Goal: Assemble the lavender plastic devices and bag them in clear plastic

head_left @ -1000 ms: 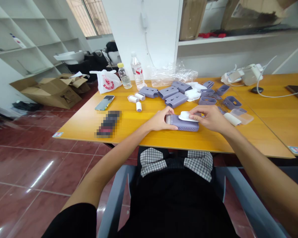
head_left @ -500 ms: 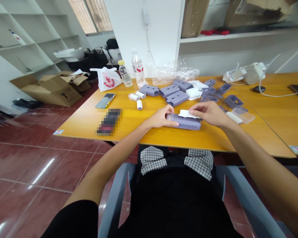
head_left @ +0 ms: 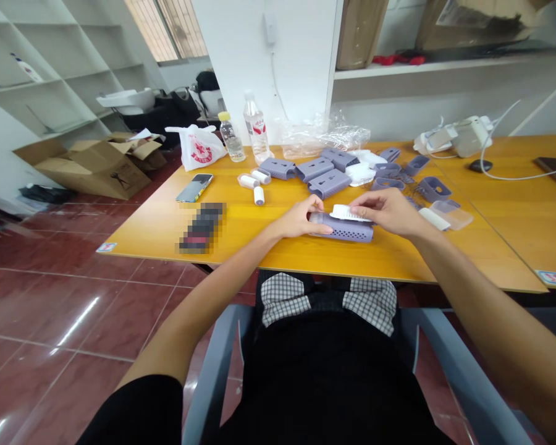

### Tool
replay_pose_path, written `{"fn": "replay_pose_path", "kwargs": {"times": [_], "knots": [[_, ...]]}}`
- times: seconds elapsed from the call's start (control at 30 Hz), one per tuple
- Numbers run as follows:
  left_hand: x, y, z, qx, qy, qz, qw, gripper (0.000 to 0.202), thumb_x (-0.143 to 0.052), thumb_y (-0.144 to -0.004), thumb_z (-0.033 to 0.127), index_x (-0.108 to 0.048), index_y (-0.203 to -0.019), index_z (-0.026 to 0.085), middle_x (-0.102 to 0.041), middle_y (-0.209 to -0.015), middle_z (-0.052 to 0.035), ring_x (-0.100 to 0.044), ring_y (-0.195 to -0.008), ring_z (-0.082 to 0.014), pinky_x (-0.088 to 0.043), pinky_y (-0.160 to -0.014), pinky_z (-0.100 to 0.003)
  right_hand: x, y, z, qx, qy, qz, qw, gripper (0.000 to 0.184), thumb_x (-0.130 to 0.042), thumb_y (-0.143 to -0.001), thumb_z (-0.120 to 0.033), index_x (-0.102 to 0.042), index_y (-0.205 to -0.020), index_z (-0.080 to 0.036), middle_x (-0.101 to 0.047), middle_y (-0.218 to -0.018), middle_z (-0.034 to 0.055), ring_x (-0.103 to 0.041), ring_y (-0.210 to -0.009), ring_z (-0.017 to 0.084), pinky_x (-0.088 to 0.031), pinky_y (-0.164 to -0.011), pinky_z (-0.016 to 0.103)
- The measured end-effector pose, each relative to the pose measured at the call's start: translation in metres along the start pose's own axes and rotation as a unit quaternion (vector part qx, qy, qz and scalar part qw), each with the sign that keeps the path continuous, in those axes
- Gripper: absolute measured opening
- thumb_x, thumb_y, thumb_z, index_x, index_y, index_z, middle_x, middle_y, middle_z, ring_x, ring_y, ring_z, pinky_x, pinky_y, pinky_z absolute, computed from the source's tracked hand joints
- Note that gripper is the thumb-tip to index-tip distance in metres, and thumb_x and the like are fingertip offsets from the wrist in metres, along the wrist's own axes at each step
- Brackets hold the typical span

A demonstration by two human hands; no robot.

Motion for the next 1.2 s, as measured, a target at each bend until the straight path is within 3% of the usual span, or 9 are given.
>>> {"fn": "replay_pose_path", "kwargs": {"times": [0.3,0.53,0.97,1.2], "knots": [[0.0,-0.001,0.001,-0.01,-0.016,0.006,1.0,0.071,-0.094,-0.064,0.064,-0.05,-0.104,0.025,-0.065,-0.096,-0.002,-0.065,-0.089,-0.024,-0.049,-0.075,-0.036,0.001,0.002,0.002,0.024,0.048,-0.004,0.999,0.045,-0.085,-0.081,-0.069,-0.087,-0.088,-0.024,-0.086,-0.09,0.0086,-0.078,-0.079,0.028,-0.063,-0.071,0.041],[0.001,0.0,0.004,-0.017,-0.025,0.009,0.999,0.073,-0.095,-0.062,0.064,-0.051,-0.103,0.025,-0.067,-0.098,-0.0025,-0.065,-0.092,-0.0246,-0.051,-0.08,-0.038,-0.001,0.005,-0.001,0.061,0.081,-0.017,0.995,0.033,-0.081,-0.089,-0.057,-0.087,-0.091,-0.025,-0.086,-0.092,0.0066,-0.079,-0.083,0.028,-0.061,-0.072,0.04],[-0.001,0.008,0.01,-0.05,-0.019,0.009,0.999,0.072,-0.097,-0.063,0.059,-0.044,-0.1,0.025,-0.072,-0.106,-0.0048,-0.069,-0.098,-0.0253,-0.051,-0.092,-0.041,-0.019,0.027,-0.022,0.133,0.126,0.076,0.98,0.016,-0.072,-0.095,-0.034,-0.079,-0.085,-0.024,-0.083,-0.09,0.0069,-0.073,-0.078,0.025,-0.052,-0.071,0.039],[0.001,0.01,0.014,-0.054,-0.078,0.018,0.995,0.073,-0.095,-0.061,0.063,-0.045,-0.099,0.025,-0.066,-0.101,-0.0026,-0.063,-0.092,-0.024,-0.048,-0.083,-0.038,-0.024,0.02,-0.031,0.149,0.147,0.024,0.978,0.013,-0.073,-0.095,-0.032,-0.08,-0.087,-0.025,-0.082,-0.09,0.006,-0.074,-0.08,0.025,-0.053,-0.073,0.039]]}}
Point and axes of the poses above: each hand's wrist, its own y-axis away from the middle knuckle, its own x-axis out of the back of the hand, z = x × y, the point moved 7 cm from there along -y, towards the middle knuckle
